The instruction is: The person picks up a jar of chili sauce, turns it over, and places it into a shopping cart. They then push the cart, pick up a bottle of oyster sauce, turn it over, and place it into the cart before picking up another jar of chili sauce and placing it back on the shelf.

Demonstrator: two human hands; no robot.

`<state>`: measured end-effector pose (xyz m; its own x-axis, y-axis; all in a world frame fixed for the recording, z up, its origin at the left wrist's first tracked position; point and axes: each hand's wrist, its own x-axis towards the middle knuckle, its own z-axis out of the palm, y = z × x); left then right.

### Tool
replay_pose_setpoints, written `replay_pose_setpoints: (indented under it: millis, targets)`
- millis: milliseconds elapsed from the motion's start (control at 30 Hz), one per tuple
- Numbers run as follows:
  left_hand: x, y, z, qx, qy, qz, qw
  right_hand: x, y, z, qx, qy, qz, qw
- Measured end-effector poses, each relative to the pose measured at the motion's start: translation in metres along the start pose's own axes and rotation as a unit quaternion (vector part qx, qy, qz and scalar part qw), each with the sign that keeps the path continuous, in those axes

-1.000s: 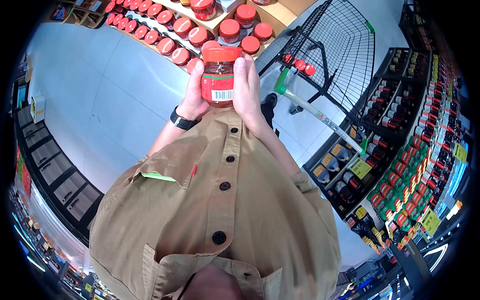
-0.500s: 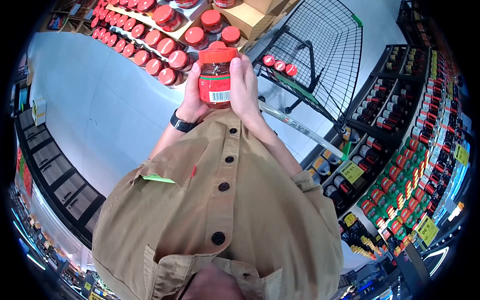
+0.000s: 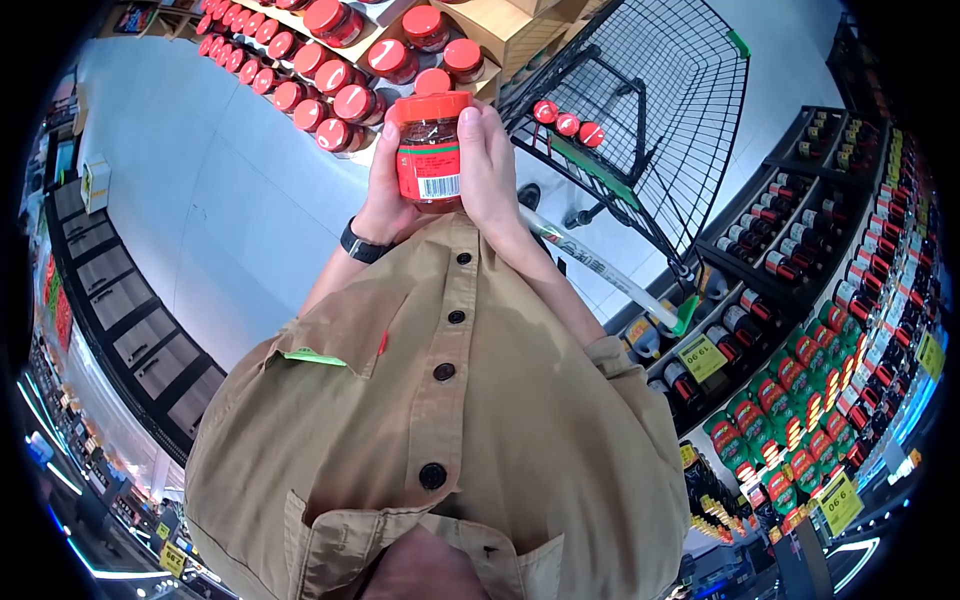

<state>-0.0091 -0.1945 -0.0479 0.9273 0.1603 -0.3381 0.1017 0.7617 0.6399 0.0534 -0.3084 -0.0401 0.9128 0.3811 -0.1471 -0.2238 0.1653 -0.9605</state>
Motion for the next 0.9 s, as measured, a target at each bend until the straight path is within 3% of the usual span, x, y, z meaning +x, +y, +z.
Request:
replay_pose_setpoints:
  millis: [367,900]
  targets:
    - [-0.008,0.005,-0.017,-0.054,-0.001,0.002,0.999,-0.003,0.003,0.017,-0.02,-0.013,0.019,1.0]
    - [-0.01,0.014,-0.024,-0.009,0.019,0.009,1.0,-0.001,0.008,0.03,-0.006,-0.017,0.028,0.999]
